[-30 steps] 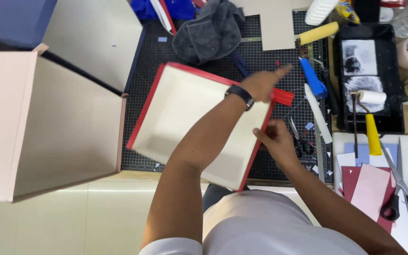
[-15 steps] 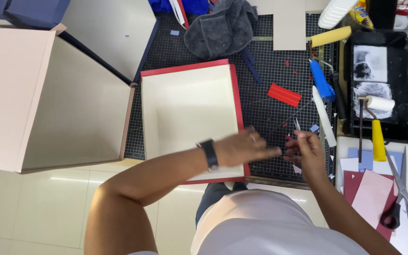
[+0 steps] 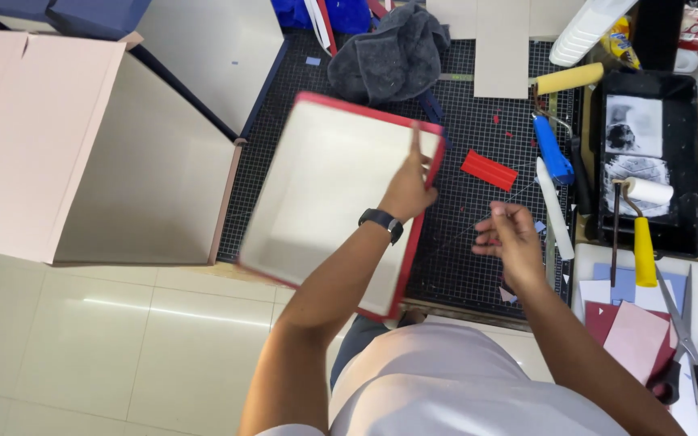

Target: Assembling and covering a cardboard box with decorative red paper using glue and cutting tools.

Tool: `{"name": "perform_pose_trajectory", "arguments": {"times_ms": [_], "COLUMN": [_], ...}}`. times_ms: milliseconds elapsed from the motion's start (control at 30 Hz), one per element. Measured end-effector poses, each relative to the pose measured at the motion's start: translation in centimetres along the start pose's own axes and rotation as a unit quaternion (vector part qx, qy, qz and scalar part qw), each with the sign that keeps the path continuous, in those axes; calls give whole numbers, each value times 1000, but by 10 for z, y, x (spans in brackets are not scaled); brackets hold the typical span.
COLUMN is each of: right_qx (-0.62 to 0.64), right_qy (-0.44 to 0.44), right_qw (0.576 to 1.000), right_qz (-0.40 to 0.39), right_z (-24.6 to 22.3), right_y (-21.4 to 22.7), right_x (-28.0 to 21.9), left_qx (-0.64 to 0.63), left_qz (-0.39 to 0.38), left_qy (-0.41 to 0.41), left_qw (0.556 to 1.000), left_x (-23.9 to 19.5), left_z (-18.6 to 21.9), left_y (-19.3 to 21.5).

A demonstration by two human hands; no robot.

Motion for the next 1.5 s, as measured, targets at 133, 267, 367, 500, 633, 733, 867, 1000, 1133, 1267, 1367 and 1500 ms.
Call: {"name": "perform_pose_trajectory", "arguments": {"times_ms": [133, 267, 367, 500, 633, 733, 867, 1000, 1133, 1267, 1367, 1500], "right_qx": [-21, -61, -84, -91, -103, -89, -67, -54, -47, -35, -35, -33], "right_qy": [44, 96, 85, 46, 9, -5, -37, -33, -46, -47, -46, -46], "right_qw": [998, 993, 992, 990, 990, 992, 994, 995, 995, 996, 996, 996], "right_qz": [27, 23, -40, -97, -99, -84, -81, -73, -69, -67, -69, -70], "right_z": [-35, -44, -46, -29, -21, -17, -8, -3, 0, -2, 0, 10], "right_y": [10, 3, -32, -69, -83, -83, -80, -80, -78, -79, -78, -76], "right_x": [9, 26, 30, 28, 19, 18, 20, 22, 20, 20, 22, 27], "left_qx": [87, 108, 144, 165, 83, 49, 61, 68, 38, 8, 34, 53], "left_qz": [-203, -298, -308, -289, -284, -273, -283, -252, -277, -315, -323, -267], "left_qy": [-102, -113, -82, -88, -55, -52, -67, -60, -26, 16, 34, -24], "left_qw": [970, 942, 937, 939, 954, 960, 955, 963, 960, 949, 945, 962], "left_x": [-25, -58, -71, -80, -84, -81, -85, -75, -66, -51, -41, -77], "left_z": [-7, -25, -25, -17, -14, -15, -8, -16, -30, -54, -63, -27], "left_y": [-34, -15, 5, 0, -5, -9, -14, -17, -22, -29, -33, -16]}}
Point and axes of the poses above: each hand's wrist, its own x-axis towards the middle knuckle, its own y-axis out of the back of the hand, z = x × y, the point moved 9 cm from there along x, towards the middle knuckle, and after that the axes turned 1 degree about z, right-handed, at the moved point
